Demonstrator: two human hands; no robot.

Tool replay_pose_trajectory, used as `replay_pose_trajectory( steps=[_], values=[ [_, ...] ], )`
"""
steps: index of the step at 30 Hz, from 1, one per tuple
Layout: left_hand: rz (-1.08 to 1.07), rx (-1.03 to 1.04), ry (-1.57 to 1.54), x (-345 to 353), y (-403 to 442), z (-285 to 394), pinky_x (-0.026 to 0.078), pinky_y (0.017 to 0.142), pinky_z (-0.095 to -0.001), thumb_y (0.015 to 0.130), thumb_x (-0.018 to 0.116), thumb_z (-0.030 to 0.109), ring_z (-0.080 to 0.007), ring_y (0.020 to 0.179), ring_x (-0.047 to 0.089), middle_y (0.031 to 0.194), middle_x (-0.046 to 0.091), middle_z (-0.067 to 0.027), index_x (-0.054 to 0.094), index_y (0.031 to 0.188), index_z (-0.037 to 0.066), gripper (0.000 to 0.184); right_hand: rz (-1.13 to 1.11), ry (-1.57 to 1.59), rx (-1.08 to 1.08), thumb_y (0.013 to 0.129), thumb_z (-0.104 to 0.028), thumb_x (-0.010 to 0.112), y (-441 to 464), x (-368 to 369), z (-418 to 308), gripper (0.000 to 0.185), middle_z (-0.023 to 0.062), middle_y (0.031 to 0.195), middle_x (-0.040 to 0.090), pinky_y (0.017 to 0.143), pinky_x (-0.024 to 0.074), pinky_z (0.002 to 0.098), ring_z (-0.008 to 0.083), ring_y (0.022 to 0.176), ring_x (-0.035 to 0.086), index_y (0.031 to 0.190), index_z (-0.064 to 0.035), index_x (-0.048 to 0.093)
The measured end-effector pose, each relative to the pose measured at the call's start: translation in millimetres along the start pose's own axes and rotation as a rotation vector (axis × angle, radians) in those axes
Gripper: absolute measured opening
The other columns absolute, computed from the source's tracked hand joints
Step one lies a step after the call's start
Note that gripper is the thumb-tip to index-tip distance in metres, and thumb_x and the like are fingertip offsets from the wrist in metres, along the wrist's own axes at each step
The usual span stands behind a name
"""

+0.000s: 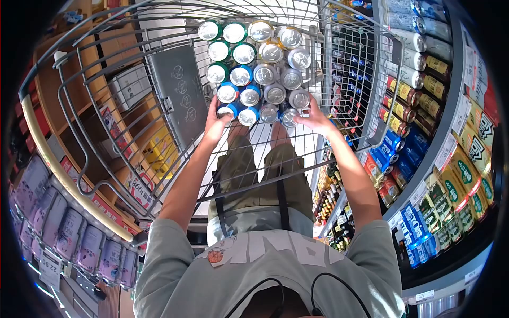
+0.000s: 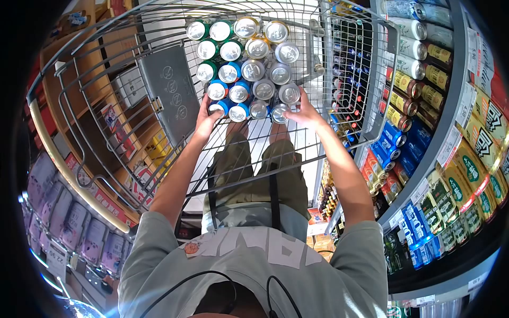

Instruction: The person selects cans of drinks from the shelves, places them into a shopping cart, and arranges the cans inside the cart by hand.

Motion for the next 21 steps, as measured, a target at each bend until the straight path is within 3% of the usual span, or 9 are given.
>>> replay_pose_trajectory(
  steps=[1, 2, 4, 7, 10, 16, 21],
  values=[
    [-0.003, 0.000, 0.014, 1, 0, 3, 0.036, 0.115, -0.0366, 0.082, 0.071, -0.002, -0.0266, 0.141, 0.042, 0.153, 0.042, -0.0172, 0.020, 0.160, 0.002, 0.093, 0.016, 0.050, 0.002, 0.076, -0.022, 0.086, -1, 0, -4, 0.116, 0.0245, 0.156, 0.038, 0.121, 0.0278, 0.0406, 0.0346, 0.147, 0.035, 0.159, -0.0006, 0.009],
    [-0.003, 0.001, 0.013, 2, -2, 5, 0.036, 0.115, -0.0366, 0.082, 0.071, -0.002, -0.0266, 0.141, 0.042, 0.153, 0.042, -0.0172, 0.020, 0.160, 0.002, 0.093, 0.017, 0.049, 0.001, 0.076, -0.022, 0.086, -2, -2, -8, 0.116, 0.0245, 0.156, 0.038, 0.121, 0.0278, 0.0406, 0.0346, 0.147, 0.035, 0.159, -0.0006, 0.009],
    [0.011, -0.024, 0.179, 4, -6, 9, 0.037, 0.115, -0.0376, 0.076, 0.079, 0.000, -0.0271, 0.139, 0.044, 0.152, 0.043, -0.0182, 0.018, 0.160, 0.002, 0.103, 0.022, 0.044, 0.018, 0.076, -0.026, 0.086, -8, -6, -19, 0.114, 0.0245, 0.154, 0.041, 0.120, 0.0313, 0.0411, 0.0352, 0.143, 0.041, 0.159, 0.0001, 0.012],
    [-0.071, -0.049, 0.104, 5, -7, 5, 0.038, 0.116, -0.0391, 0.071, 0.084, 0.000, -0.0276, 0.139, 0.044, 0.152, 0.041, -0.0192, 0.013, 0.160, 0.002, 0.114, 0.064, -0.066, 0.008, 0.076, -0.028, 0.086, -14, -8, -33, 0.109, 0.0243, 0.149, 0.048, 0.117, 0.0354, 0.0408, 0.0348, 0.138, 0.048, 0.158, 0.0005, 0.020],
    [-0.087, 0.058, 0.171, 3, -5, 0, 0.038, 0.116, -0.0404, 0.071, 0.084, -0.002, -0.0287, 0.142, 0.041, 0.156, 0.034, -0.0200, 0.004, 0.161, 0.003, 0.121, -0.019, -0.076, 0.009, 0.078, -0.036, 0.085, -14, -10, -39, 0.110, 0.0264, 0.153, 0.042, 0.116, 0.0383, 0.0405, 0.0336, 0.142, 0.045, 0.159, 0.0016, 0.020],
    [-0.108, 0.148, 0.085, 13, -6, 18, 0.034, 0.118, -0.0410, 0.072, 0.083, -0.001, -0.0310, 0.146, 0.034, 0.162, 0.022, -0.0220, -0.009, 0.160, 0.003, 0.128, -0.027, -0.006, 0.019, 0.080, -0.028, 0.084, -15, -7, -38, 0.107, 0.0263, 0.154, 0.041, 0.117, 0.0367, 0.0418, 0.0363, 0.143, 0.042, 0.159, 0.0006, 0.019],
    [-0.125, 0.190, 0.112, 7, -2, 7, 0.032, 0.119, -0.0413, 0.071, 0.083, 0.000, -0.0313, 0.146, 0.033, 0.162, 0.022, -0.0224, -0.007, 0.160, 0.003, 0.127, -0.036, 0.007, -0.007, 0.082, -0.024, 0.083, -12, -6, -31, 0.104, 0.0254, 0.154, 0.042, 0.116, 0.0374, 0.0427, 0.0369, 0.143, 0.043, 0.160, -0.0011, 0.018]
  ],
)
Point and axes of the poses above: each hand's wrist, its own y-axis towards the middle knuckle, its own x-axis out of the palm, z = x × y, the point moved 1 cm from there along y, towards the middle knuckle
